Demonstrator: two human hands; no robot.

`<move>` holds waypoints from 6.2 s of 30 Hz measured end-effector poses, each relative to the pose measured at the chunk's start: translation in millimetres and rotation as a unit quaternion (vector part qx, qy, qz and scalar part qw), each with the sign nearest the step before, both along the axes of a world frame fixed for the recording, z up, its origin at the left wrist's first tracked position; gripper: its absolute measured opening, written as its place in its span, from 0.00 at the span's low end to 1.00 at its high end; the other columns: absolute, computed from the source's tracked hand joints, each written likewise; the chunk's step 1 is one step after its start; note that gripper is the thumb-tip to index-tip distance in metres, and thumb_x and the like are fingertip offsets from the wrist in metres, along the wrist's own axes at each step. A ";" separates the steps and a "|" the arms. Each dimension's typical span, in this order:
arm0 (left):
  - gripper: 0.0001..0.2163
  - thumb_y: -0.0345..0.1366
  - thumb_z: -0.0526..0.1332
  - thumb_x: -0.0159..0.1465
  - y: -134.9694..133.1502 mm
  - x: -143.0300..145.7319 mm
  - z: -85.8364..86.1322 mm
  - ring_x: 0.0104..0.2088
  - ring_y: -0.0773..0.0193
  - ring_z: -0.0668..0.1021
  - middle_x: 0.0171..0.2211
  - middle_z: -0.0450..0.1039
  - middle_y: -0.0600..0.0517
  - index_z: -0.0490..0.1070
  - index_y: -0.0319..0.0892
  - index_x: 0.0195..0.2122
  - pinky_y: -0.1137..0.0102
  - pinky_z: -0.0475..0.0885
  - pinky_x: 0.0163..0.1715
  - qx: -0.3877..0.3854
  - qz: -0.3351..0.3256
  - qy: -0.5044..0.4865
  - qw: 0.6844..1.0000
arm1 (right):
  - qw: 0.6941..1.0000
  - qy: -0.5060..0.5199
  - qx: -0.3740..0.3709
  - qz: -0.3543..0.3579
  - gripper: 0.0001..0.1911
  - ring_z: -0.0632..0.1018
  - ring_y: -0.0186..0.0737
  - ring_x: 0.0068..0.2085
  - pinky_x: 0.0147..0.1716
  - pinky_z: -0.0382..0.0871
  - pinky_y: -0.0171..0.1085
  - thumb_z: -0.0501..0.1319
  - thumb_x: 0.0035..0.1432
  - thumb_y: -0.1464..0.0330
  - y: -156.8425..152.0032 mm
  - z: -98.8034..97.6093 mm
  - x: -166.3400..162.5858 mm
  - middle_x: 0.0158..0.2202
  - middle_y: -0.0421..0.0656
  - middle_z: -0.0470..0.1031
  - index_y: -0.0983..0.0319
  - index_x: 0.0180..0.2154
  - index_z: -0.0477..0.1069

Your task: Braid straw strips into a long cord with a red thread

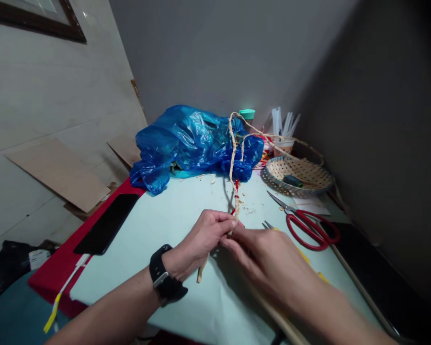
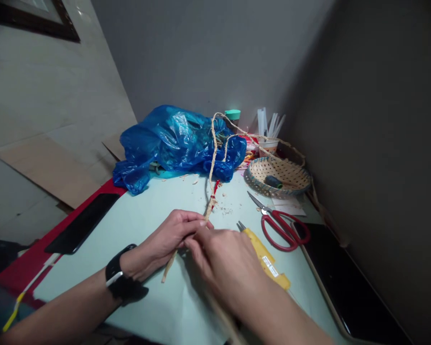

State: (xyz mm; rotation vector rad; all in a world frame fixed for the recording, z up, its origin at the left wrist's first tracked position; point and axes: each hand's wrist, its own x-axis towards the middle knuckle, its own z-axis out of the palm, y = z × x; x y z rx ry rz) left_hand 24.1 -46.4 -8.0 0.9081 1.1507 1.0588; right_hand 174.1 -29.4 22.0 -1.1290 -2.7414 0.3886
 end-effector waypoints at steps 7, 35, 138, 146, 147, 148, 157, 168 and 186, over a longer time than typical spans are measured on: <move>0.08 0.35 0.60 0.60 -1.6 -11.9 2.4 0.19 0.77 0.63 0.26 0.70 0.51 0.73 0.34 0.33 0.78 0.52 0.20 0.019 -0.021 0.001 1.000 | 0.945 0.206 -0.253 -0.032 0.13 0.74 0.37 0.34 0.34 0.63 0.34 0.49 0.64 0.60 23.4 6.0 5.4 0.32 0.41 0.74 0.61 0.38 0.67; 0.11 0.36 0.47 0.67 -30.3 -12.8 15.8 0.28 0.63 0.73 0.26 0.72 0.52 0.66 0.43 0.33 0.69 0.64 0.32 0.163 -0.040 0.508 0.845 | 0.928 0.270 -0.238 -0.098 0.16 0.67 0.35 0.24 0.26 0.57 0.33 0.53 0.60 0.62 16.9 -34.4 -7.7 0.21 0.39 0.69 0.62 0.23 0.66; 0.15 0.30 0.52 0.62 -63.0 35.1 2.3 0.26 0.57 0.75 0.29 0.73 0.42 0.69 0.26 0.46 0.67 0.67 0.23 0.349 -0.040 0.766 0.539 | 0.832 0.328 -0.441 -0.075 0.16 0.70 0.36 0.27 0.27 0.61 0.34 0.58 0.57 0.57 12.7 -38.8 1.7 0.26 0.41 0.72 0.64 0.30 0.74; 0.09 0.36 0.53 0.65 -20.4 -12.6 24.2 0.33 0.66 0.72 0.32 0.70 0.51 0.68 0.40 0.42 0.70 0.66 0.36 0.121 -0.058 0.190 0.973 | 0.804 0.380 -0.457 -0.029 0.16 0.69 0.31 0.27 0.27 0.60 0.30 0.57 0.60 0.58 13.2 -32.9 4.4 0.27 0.39 0.70 0.62 0.30 0.75; 0.10 0.37 0.53 0.65 -16.2 -14.1 18.4 0.30 0.68 0.71 0.29 0.68 0.52 0.67 0.39 0.43 0.71 0.66 0.35 0.076 -0.109 0.079 0.988 | 0.796 0.386 -0.467 -0.018 0.15 0.71 0.32 0.28 0.29 0.62 0.31 0.57 0.60 0.59 13.1 -32.9 4.1 0.27 0.40 0.72 0.62 0.31 0.75; 0.10 0.38 0.55 0.65 -13.4 -14.3 12.3 0.28 0.70 0.70 0.28 0.66 0.53 0.66 0.39 0.44 0.72 0.65 0.32 0.039 -0.144 0.001 0.989 | 0.788 0.388 -0.478 -0.007 0.14 0.72 0.34 0.30 0.31 0.64 0.32 0.57 0.61 0.60 12.8 -32.8 3.7 0.28 0.40 0.73 0.62 0.33 0.75; 0.11 0.40 0.52 0.66 -15.5 -13.0 -5.5 0.19 0.75 0.54 0.25 0.65 0.54 0.67 0.38 0.40 0.75 0.47 0.19 0.043 -0.153 -0.022 0.987 | 0.870 0.288 -0.398 0.026 0.14 0.75 0.39 0.36 0.37 0.66 0.35 0.51 0.64 0.62 12.6 -23.0 7.0 0.33 0.42 0.75 0.61 0.31 0.71; 0.12 0.33 0.55 0.59 -18.6 -6.6 -2.6 0.20 0.73 0.57 0.17 0.58 0.58 0.65 0.38 0.19 0.73 0.50 0.22 0.068 -0.066 0.187 0.978 | 0.995 0.023 -0.093 -0.031 0.19 0.60 0.33 0.20 0.22 0.48 0.34 0.48 0.65 0.63 3.4 -12.6 11.2 0.18 0.39 0.63 0.60 0.23 0.63; 0.09 0.36 0.61 0.58 -20.1 -15.3 -3.0 0.19 0.76 0.53 0.24 0.66 0.54 0.74 0.34 0.33 0.72 0.44 0.19 0.014 -0.078 -0.023 0.997 | 0.960 0.214 -0.175 -0.044 0.22 0.72 0.37 0.28 0.29 0.60 0.35 0.47 0.65 0.55 8.3 -1.4 13.3 0.25 0.40 0.72 0.60 0.27 0.68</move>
